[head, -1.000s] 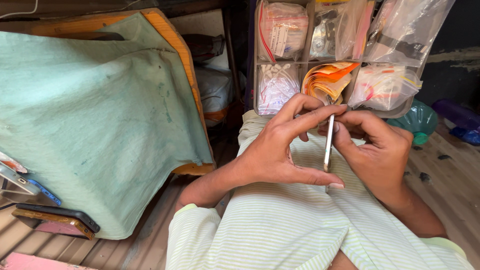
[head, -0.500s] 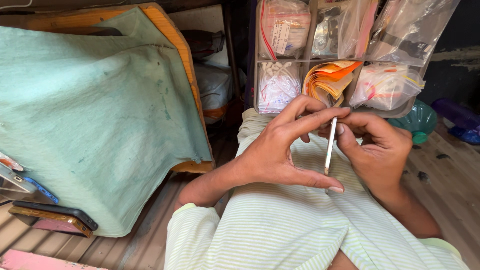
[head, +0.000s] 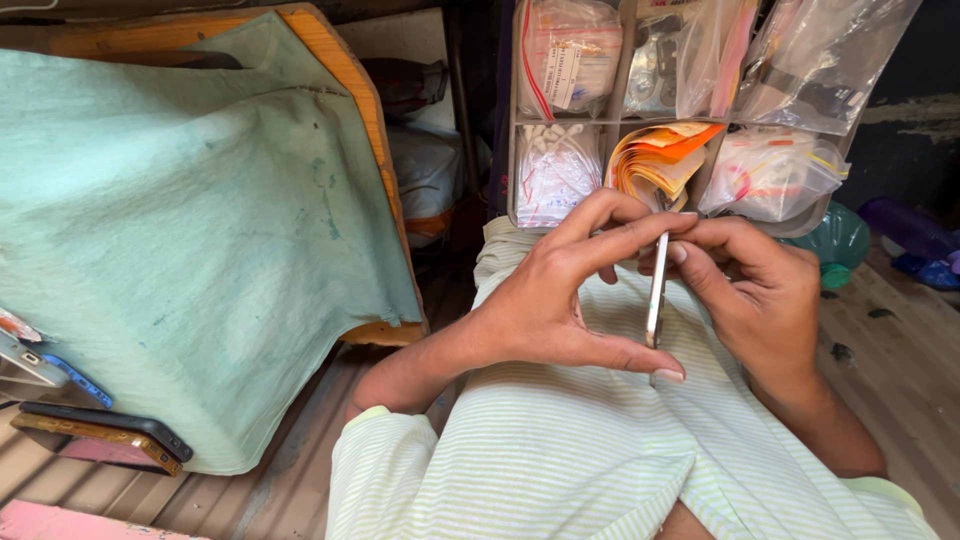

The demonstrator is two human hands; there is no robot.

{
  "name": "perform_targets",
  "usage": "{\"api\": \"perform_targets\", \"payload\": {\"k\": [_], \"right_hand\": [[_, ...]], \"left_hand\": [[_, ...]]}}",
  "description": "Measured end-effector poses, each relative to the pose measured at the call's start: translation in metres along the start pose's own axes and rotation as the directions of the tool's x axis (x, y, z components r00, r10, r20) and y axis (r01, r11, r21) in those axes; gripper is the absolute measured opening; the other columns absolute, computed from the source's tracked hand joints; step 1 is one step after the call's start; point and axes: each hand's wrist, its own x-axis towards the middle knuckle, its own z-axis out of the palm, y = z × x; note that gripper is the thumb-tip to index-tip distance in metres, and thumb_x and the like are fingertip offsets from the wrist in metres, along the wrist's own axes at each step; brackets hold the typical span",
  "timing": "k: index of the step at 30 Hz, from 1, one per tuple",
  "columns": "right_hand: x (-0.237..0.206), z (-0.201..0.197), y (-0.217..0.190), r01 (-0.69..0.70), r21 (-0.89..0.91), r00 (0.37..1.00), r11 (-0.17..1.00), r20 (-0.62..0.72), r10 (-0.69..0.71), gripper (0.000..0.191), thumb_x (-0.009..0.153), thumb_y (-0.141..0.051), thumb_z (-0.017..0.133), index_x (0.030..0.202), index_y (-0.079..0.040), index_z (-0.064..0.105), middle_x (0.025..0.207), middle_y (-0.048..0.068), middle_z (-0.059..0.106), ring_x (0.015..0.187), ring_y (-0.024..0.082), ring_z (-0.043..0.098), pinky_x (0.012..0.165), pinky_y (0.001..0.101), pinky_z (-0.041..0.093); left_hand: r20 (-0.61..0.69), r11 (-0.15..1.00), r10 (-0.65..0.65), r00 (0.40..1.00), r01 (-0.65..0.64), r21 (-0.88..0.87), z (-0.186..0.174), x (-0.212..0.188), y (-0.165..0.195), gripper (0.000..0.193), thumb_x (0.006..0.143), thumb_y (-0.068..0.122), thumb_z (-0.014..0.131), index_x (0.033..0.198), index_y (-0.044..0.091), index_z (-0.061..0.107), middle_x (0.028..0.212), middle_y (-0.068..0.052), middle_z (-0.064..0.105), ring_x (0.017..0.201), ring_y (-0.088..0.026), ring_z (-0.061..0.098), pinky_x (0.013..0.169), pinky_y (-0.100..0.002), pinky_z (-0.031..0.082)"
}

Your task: The person opens a compartmentalized parts box and removes a small packet of orange adhesive strips. They then handle a disassembled smartphone, applying an adhesive strip to the internal frame and pressing the components together. Finally, they attach a blue protective case to the phone.

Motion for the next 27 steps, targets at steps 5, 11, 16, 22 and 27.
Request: {"api": "perform_targets", "payload": {"k": [5, 11, 16, 22, 27], "right_hand": [[0.0, 0.001, -0.0025, -0.003, 0.077, 1.0, 0.997, 0.001, 0.003, 0.014, 0.104, 0.003, 0.064, 0.116, 0.008, 0.068, 0.103, 0.012, 0.076, 0.096, 0.016, 0.074, 0.088, 0.0277, 0.061], [-0.0017, -0.0004, -0.0044, -0.027, 0.062, 1.0, 0.998, -0.001, 0.027, 0.014, 0.102, 0.004, 0.064, 0.115, 0.009, 0.068, 0.102, 0.012, 0.076, 0.095, 0.015, 0.074, 0.087, 0.0279, 0.061], [-0.0017, 0.0006, -0.0042, -0.02, 0.03, 1.0, 0.999, -0.021, 0.02, 0.011, 0.103, 0.004, 0.065, 0.113, 0.009, 0.069, 0.102, 0.013, 0.075, 0.094, 0.015, 0.074, 0.088, 0.0283, 0.062], [-0.0027, -0.0014, -0.0054, -0.015, 0.069, 1.0, 0.998, -0.013, 0.016, 0.012, 0.103, 0.004, 0.065, 0.114, 0.008, 0.069, 0.101, 0.012, 0.076, 0.093, 0.014, 0.073, 0.086, 0.0272, 0.061], [-0.0025, -0.0011, -0.0058, -0.046, 0.102, 0.999, 0.994, -0.012, 0.047, 0.012, 0.102, 0.004, 0.064, 0.113, 0.009, 0.068, 0.102, 0.013, 0.076, 0.094, 0.015, 0.074, 0.087, 0.0279, 0.062]], "left_hand": [[-0.011, 1.0, -0.007, 1.0, 0.007, -0.017, -0.001, -0.0017, -0.0003, 0.096, 0.077, 0.049, 0.093, 0.153, 0.012, 0.05, 0.129, -0.004, 0.055, 0.111, -0.013, 0.062, 0.087, -0.025, 0.058], [-0.008, 1.0, 0.004, 1.0, -0.004, -0.021, -0.0005, -0.0017, -0.0002, 0.095, 0.077, 0.049, 0.094, 0.153, 0.012, 0.05, 0.128, -0.004, 0.055, 0.11, -0.012, 0.062, 0.088, -0.025, 0.058], [-0.003, 1.0, 0.007, 1.0, -0.007, -0.012, -0.0011, -0.0008, -0.0001, 0.096, 0.076, 0.05, 0.094, 0.153, 0.012, 0.05, 0.128, -0.003, 0.055, 0.109, -0.012, 0.062, 0.086, -0.024, 0.058], [-0.003, 1.0, -0.004, 1.0, 0.004, -0.015, -0.0002, -0.0007, -0.0003, 0.097, 0.075, 0.05, 0.094, 0.153, 0.013, 0.05, 0.128, -0.003, 0.056, 0.109, -0.011, 0.063, 0.086, -0.024, 0.058], [-0.002, 1.0, 0.01, 1.0, -0.01, -0.019, 0.0009, -0.0001, -0.0012, 0.096, 0.076, 0.05, 0.094, 0.153, 0.013, 0.05, 0.128, -0.002, 0.056, 0.109, -0.01, 0.063, 0.087, -0.024, 0.058]]}}
